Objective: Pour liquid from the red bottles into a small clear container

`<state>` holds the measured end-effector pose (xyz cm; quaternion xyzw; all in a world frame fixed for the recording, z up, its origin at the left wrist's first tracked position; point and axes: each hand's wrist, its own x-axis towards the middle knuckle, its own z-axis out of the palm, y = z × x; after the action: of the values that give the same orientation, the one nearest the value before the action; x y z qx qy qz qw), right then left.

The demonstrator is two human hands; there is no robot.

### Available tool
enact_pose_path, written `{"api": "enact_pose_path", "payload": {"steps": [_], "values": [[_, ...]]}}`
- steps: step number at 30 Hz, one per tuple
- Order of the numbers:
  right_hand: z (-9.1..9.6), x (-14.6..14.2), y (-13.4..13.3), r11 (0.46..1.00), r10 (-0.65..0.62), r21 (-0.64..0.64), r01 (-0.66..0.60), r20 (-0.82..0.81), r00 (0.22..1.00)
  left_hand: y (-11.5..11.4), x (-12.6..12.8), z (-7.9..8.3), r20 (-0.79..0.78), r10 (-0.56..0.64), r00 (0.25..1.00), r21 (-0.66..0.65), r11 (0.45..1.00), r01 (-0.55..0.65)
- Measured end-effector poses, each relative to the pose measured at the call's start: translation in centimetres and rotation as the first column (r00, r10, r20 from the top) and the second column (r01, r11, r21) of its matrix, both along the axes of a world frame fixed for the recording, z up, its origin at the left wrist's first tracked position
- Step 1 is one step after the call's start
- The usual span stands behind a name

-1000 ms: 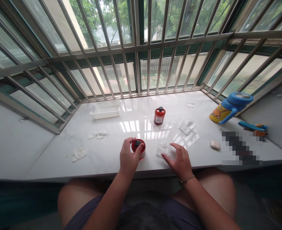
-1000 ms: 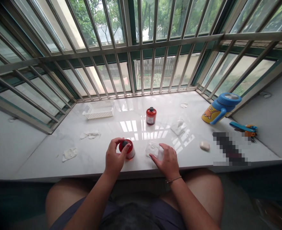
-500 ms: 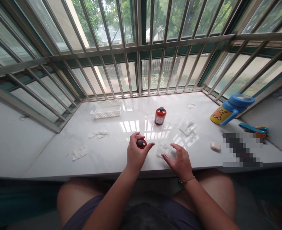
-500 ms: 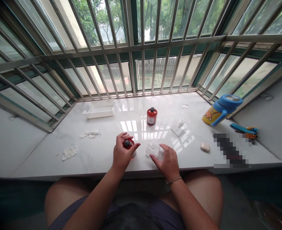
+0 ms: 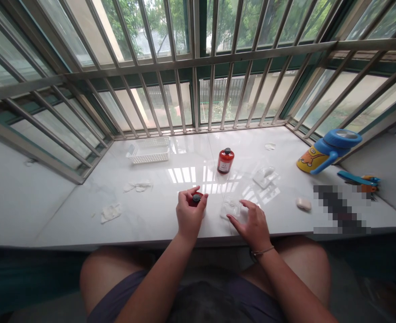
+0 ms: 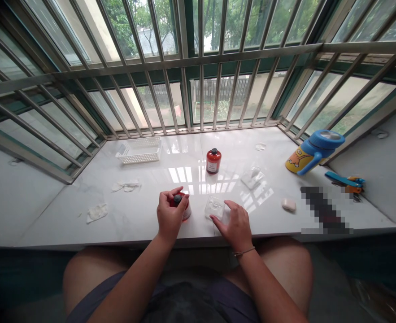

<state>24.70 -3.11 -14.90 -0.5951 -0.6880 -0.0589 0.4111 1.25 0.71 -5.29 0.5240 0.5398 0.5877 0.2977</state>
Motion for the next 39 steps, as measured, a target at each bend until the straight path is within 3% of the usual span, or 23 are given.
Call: {"api": "enact_pose_path", "payload": {"steps": [6, 14, 21, 26, 39], "values": [[-0.1, 0.0, 0.0, 1.000, -0.002, 0.001, 0.002, 0.001, 1.000, -0.1, -0.2, -0.3, -0.016, 0.011, 1.000, -0.020, 1.000, -0.011], [0.1, -0.1, 0.0, 1.000, 0.002, -0.002, -0.002, -0.007, 1.000, 0.3, -0.5, 0.7, -0.193, -0.051, 0.980, 0.056, 0.996, 0.063], [0.1, -0.1, 0.0, 1.000, 0.004, -0.005, -0.005, -0.016, 1.000, 1.1, -1.2, 1.6, -0.189, -0.194, 0.963, -0.077, 0.980, 0.183], [0.0, 0.0, 0.0, 1.000, 0.002, -0.009, -0.002, -0.012, 1.000, 0.7, -0.9, 1.2, -0.086, -0.100, 0.991, -0.119, 0.989, 0.089], [0.0, 0.0, -0.1, 1.000, 0.005, -0.004, -0.005, -0.004, 1.000, 0.6, -0.6, 1.4, -0.196, -0.055, 0.979, 0.007, 0.998, 0.058]]}}
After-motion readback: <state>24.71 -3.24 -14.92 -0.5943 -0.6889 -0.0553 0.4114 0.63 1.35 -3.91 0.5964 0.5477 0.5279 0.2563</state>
